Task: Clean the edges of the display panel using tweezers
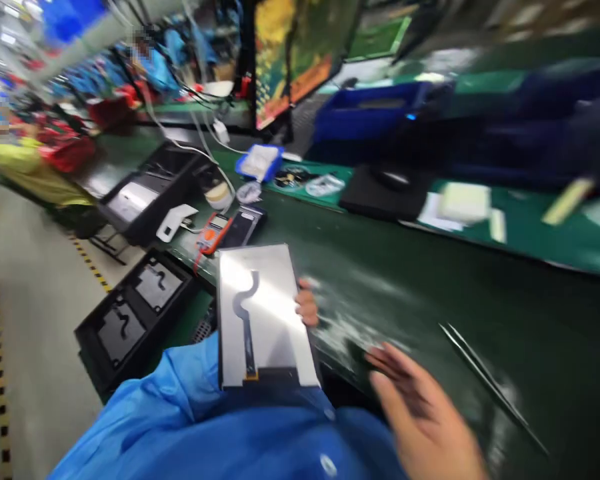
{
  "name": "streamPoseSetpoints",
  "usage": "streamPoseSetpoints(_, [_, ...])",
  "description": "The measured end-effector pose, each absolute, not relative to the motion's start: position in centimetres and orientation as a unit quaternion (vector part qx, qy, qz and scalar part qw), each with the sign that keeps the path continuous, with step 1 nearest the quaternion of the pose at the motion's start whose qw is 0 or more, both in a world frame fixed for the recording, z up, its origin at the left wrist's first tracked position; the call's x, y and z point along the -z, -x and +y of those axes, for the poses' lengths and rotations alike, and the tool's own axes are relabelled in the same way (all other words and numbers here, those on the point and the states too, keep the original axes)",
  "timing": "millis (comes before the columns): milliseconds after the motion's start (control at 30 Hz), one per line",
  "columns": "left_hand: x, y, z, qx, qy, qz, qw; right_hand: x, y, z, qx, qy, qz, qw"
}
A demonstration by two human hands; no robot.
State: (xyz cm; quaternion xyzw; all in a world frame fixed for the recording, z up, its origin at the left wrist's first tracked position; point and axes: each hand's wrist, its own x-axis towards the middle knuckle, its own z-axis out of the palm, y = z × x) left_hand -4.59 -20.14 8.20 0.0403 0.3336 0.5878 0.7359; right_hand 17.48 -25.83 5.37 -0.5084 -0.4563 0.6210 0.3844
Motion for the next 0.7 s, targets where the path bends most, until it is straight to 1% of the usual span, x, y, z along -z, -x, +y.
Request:
streamPoseSetpoints(33, [-7.7,4.5,-19.9,-0.582,-0.025,0.32,0.747,-5.5,-16.7,-26.8,-0.609,0.544,-0.425,0.39])
streamPoseSetpoints(67, [-7.3,4.4,-19.6,-0.582,-0.013,0.306,0.753,-5.6,-15.9,-27.5,-0.644,0.533,-0.397,0.379])
streamPoseSetpoints(200, [-5.7,4.9,-19.2,-0.63,-0.022,0.23,0.742,-6.2,-13.1,-28.9,-0.79,0.411,-0.285,0.354])
streamPoseSetpoints(300, [-4.8,5.1,-19.5,-0.648,-0.047,0.222,0.727,-7.0,-12.6,-29.2,-0.843,0.348,-0.236,0.334])
streamPoseSetpoints(433, [-3.9,4.9,-19.6,-0.647,-0.078,0.251,0.716,-7.6,-12.5,-29.3,-0.845,0.33,-0.233,0.35])
streamPoseSetpoints(700, [-3.7,4.6,-20.4,-0.644,-0.101,0.212,0.728,-7.1,-12.2,-29.9,-0.81,0.368,-0.252,0.381])
